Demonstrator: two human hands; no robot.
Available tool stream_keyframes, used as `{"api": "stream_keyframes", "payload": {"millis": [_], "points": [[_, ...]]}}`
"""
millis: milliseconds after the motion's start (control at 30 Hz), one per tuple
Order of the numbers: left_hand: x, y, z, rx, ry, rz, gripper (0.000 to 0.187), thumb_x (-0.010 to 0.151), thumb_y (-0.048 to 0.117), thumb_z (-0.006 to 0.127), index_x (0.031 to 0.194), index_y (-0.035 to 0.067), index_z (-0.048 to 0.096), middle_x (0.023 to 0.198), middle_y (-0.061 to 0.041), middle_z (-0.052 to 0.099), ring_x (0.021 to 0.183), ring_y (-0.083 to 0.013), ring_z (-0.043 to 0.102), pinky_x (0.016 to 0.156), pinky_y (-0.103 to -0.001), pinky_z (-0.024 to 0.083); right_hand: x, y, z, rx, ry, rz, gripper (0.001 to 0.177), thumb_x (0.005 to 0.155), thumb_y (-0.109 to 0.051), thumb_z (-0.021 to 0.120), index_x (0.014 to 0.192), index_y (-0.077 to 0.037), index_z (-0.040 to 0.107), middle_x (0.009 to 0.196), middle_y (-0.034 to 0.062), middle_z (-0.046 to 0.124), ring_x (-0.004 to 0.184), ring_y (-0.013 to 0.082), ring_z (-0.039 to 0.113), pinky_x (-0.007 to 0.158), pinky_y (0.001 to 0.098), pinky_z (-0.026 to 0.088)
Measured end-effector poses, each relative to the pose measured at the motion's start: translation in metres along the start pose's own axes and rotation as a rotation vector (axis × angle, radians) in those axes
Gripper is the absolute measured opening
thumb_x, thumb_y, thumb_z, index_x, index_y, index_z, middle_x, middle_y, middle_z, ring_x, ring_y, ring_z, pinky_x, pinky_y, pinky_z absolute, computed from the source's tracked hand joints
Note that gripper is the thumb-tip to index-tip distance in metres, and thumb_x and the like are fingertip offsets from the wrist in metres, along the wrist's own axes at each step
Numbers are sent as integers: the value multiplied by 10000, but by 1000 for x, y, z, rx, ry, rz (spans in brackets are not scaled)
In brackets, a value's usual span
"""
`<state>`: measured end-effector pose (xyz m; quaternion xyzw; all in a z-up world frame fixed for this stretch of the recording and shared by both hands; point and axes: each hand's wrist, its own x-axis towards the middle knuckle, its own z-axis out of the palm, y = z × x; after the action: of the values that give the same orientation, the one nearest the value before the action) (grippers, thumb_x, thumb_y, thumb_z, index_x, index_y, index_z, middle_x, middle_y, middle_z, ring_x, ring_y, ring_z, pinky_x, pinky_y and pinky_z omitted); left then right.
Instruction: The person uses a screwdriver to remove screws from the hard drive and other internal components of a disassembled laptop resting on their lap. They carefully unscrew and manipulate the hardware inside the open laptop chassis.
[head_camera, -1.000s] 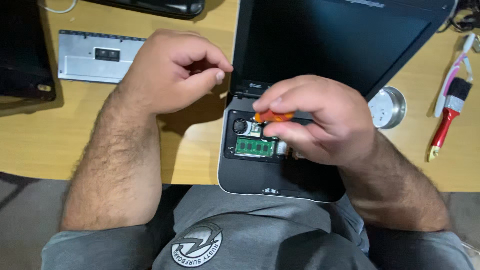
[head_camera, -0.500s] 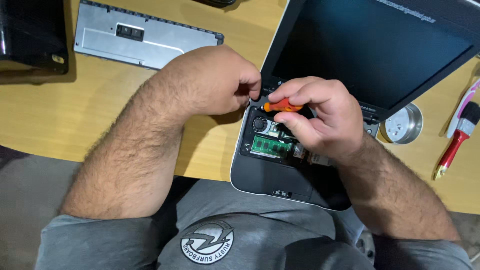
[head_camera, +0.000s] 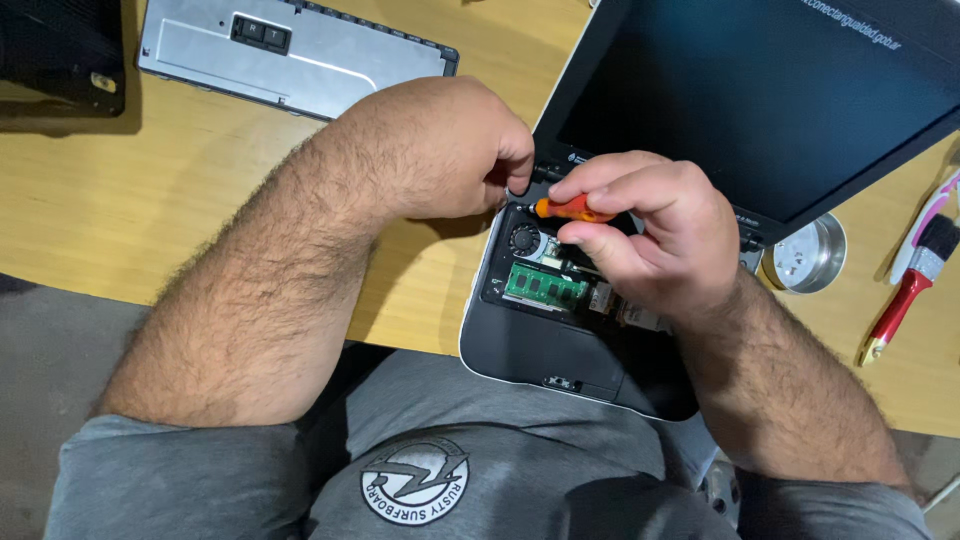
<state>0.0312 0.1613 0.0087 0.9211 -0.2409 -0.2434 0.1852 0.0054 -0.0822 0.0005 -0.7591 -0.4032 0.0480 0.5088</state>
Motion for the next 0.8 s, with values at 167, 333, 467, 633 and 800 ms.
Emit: {"api": "stream_keyframes", "payload": {"millis": [167, 333, 467, 633, 800], "points": [[0, 1, -1, 1, -16, -25, 167, 883, 277, 674, 992, 361, 768, 811, 83, 707, 753, -217, 648, 635, -424, 495, 1, 4, -3, 18, -21, -95, 310, 945, -51, 775, 1157, -70, 549, 1210, 226, 692, 1125, 334, 736, 963, 385, 633], [-4, 9, -10, -13, -62, -85, 186, 865, 269, 673, 996, 365, 765, 829, 85, 705, 763, -222, 648, 644, -424, 500, 6, -3, -3, -180, 46, -187, 257, 946, -124, 819, 1128, -53, 651, 1086, 187, 634, 951, 269, 645, 839, 354, 556], [-3, 8, -9, -16, -83, -101, 180, 882, 274, 688, 1024, 359, 760, 840, 75, 708, 766, -216, 649, 647, -419, 502, 10, -8, 0, -166, 74, -176, 230, 934, -61, 838, 1064, -41, 650, 1024, 170, 628, 899, 258, 622, 791, 346, 525], [0, 4, -4, -35, -39, -75, 233, 813, 238, 690, 1001, 346, 775, 834, 67, 728, 741, -240, 661, 632, -430, 501, 14, -9, -2, -130, -55, -197, 171, 1016, 10, 711, 1159, -72, 665, 1078, 157, 681, 944, 273, 676, 867, 366, 543], [-2, 9, -9, -44, -95, -131, 229, 855, 270, 672, 1030, 381, 771, 854, 87, 722, 738, -214, 650, 642, -393, 501, 20, -15, -3, -125, -97, -219, 93, 1058, -29, 588, 1113, -16, 662, 1118, 189, 708, 1051, 331, 725, 932, 414, 598]]}}
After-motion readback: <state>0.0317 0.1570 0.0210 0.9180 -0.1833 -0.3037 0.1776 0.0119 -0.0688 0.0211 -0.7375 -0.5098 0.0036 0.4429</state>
